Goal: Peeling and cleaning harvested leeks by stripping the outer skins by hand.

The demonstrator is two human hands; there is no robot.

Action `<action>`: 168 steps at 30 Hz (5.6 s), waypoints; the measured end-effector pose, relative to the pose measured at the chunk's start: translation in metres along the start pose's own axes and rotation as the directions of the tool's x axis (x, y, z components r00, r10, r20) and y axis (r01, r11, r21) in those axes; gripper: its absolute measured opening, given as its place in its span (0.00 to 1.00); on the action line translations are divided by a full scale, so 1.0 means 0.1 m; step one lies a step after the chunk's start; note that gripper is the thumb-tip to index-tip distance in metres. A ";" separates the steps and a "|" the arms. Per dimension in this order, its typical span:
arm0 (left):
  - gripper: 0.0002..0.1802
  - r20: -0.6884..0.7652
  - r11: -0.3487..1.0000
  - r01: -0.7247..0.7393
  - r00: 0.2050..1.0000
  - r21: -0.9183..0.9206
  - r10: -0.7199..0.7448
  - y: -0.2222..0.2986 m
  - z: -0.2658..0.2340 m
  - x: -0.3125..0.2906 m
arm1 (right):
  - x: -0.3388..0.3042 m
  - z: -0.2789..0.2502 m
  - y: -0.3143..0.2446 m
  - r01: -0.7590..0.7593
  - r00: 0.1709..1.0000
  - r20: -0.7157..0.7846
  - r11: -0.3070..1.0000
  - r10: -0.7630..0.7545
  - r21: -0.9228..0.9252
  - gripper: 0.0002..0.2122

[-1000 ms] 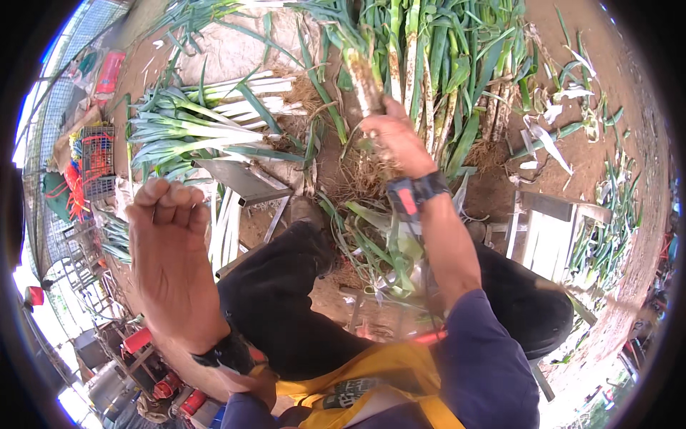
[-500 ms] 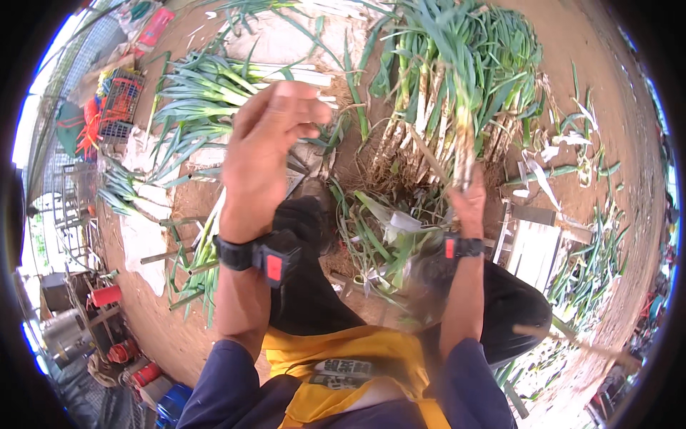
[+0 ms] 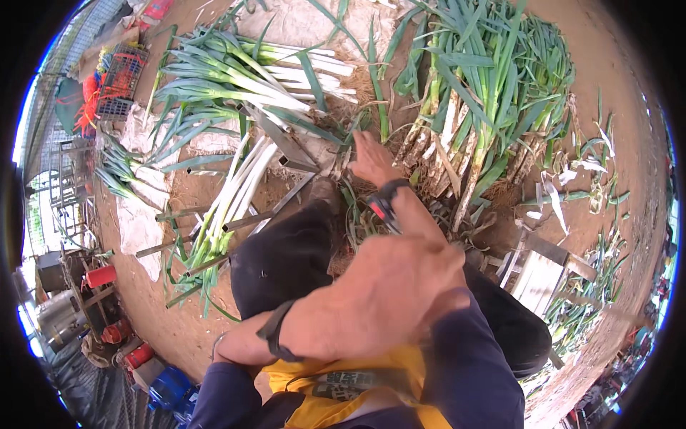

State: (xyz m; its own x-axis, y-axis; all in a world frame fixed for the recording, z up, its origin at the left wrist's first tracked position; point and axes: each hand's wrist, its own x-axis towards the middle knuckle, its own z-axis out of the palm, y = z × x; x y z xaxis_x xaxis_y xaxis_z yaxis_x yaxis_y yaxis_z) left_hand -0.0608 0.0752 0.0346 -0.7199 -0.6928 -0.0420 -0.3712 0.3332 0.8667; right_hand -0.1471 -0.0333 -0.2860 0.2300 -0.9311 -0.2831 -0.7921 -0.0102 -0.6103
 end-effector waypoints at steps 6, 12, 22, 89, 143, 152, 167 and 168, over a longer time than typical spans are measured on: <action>0.19 -0.015 0.993 0.070 0.998 0.094 -0.069 -0.08 -0.05 0.05 | 0.83 0.41 0.04 0.093 0.991 -0.055 0.926 -0.122 -0.367 0.39; 0.18 0.032 0.970 0.171 0.983 0.171 -0.179 -0.17 -0.15 0.11 | 1.01 0.71 0.13 -0.016 0.999 0.039 0.939 0.032 -0.343 0.31; 0.14 0.044 0.937 0.072 0.995 0.342 -0.092 -0.19 -0.14 0.29 | -1.07 1.36 0.85 0.124 0.979 0.187 0.962 -0.079 -0.243 0.07; 0.23 -0.056 0.699 0.023 0.998 0.715 0.025 -0.26 0.06 0.16 | -4.88 -4.18 1.70 -0.488 0.566 -0.705 0.863 0.427 0.131 0.09; 0.26 -0.017 0.916 0.327 0.940 -0.234 -0.340 -0.89 0.09 0.70 | -2.75 -1.58 -0.59 0.063 0.959 -0.188 0.490 0.211 0.870 0.19; 0.19 0.135 0.125 0.171 0.958 -0.977 -0.254 -0.84 -0.10 0.55 | -3.02 -1.59 -0.81 0.152 0.976 -0.201 0.402 0.082 0.903 0.14; 0.15 -0.097 0.331 -0.060 0.990 -0.942 -0.098 -0.47 0.10 0.65 | -2.90 -1.69 -0.79 0.222 0.950 -0.291 0.406 0.116 0.887 0.14; 0.15 -0.115 0.414 -0.045 0.983 -0.909 -0.144 -0.45 0.11 0.65 | -2.85 -1.76 -0.90 0.222 0.911 -0.377 0.571 0.167 0.790 0.16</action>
State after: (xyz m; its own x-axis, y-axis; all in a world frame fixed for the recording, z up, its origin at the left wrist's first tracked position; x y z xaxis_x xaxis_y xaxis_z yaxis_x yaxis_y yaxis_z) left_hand -0.0975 0.0227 -0.0127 -0.5868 -0.8023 -0.1094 0.4121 -0.4122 0.8126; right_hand -0.2409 0.1686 -0.0198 -0.1359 -0.9874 -0.0811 0.0451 0.0756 -0.9961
